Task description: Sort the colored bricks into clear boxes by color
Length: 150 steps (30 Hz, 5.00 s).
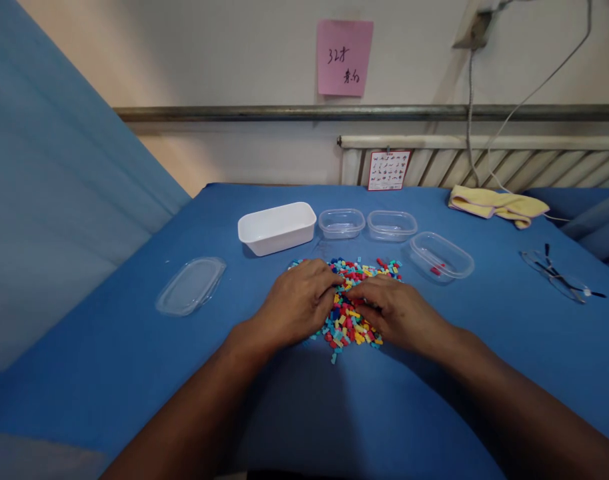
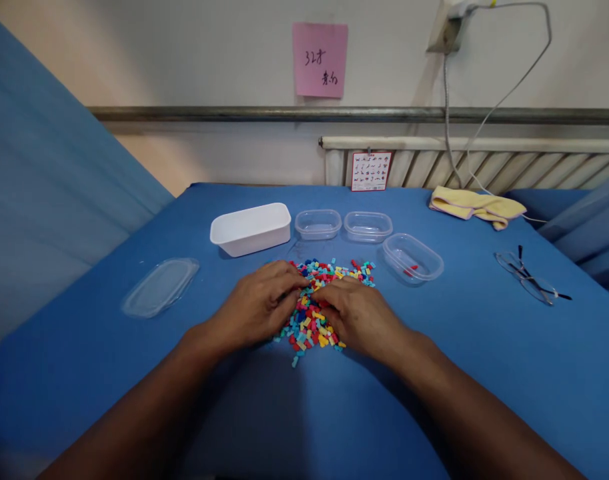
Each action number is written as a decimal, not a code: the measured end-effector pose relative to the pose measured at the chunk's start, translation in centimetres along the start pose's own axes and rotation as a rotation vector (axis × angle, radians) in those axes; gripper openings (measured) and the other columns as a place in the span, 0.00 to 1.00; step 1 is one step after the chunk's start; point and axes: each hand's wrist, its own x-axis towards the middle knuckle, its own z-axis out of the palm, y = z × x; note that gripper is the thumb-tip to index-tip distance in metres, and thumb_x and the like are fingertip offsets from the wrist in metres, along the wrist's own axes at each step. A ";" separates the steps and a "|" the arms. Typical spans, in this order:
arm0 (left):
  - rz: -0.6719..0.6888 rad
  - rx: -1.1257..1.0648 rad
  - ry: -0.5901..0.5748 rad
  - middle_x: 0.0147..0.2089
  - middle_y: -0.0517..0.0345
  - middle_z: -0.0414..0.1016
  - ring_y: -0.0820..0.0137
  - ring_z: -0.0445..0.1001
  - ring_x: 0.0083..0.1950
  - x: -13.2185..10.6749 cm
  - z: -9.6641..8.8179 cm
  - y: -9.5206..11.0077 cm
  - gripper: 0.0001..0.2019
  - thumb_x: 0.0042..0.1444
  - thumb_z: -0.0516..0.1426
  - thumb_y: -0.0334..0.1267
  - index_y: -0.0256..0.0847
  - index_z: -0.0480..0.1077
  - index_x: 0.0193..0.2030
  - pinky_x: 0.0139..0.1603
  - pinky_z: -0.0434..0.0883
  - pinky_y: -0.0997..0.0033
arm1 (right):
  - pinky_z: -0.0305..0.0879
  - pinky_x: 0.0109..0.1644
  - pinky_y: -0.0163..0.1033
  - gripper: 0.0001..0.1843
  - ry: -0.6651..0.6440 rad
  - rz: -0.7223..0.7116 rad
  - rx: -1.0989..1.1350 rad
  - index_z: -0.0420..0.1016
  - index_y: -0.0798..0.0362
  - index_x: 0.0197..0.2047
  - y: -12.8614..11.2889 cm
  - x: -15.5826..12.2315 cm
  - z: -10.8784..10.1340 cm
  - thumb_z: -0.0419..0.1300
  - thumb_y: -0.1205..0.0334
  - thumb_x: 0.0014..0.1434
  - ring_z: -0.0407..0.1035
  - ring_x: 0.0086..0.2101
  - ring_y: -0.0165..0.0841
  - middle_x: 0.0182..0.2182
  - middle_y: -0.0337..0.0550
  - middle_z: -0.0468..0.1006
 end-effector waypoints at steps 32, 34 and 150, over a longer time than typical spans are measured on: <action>0.072 0.038 -0.131 0.44 0.52 0.78 0.62 0.75 0.45 0.0 -0.3 1.6 0.11 0.73 0.56 0.38 0.42 0.81 0.50 0.46 0.71 0.63 | 0.70 0.46 0.41 0.09 -0.072 0.175 -0.271 0.84 0.49 0.48 3.2 0.4 -1.4 0.60 0.64 0.72 0.78 0.42 0.40 0.40 0.47 0.83; 0.064 0.048 -0.128 0.43 0.52 0.78 0.62 0.76 0.46 0.0 -0.2 1.5 0.11 0.73 0.56 0.38 0.42 0.81 0.49 0.46 0.71 0.62 | 0.70 0.46 0.42 0.10 -0.064 0.165 -0.286 0.84 0.48 0.50 3.3 0.3 -1.3 0.60 0.64 0.72 0.78 0.43 0.41 0.42 0.48 0.84; 0.032 0.031 0.007 0.55 0.49 0.82 0.58 0.79 0.57 2.4 0.6 -1.8 0.12 0.74 0.56 0.40 0.44 0.82 0.52 0.61 0.76 0.54 | 0.71 0.40 0.43 0.16 0.367 0.516 -0.457 0.88 0.45 0.50 9.3 -5.2 -9.5 0.60 0.50 0.71 0.82 0.37 0.42 0.40 0.44 0.90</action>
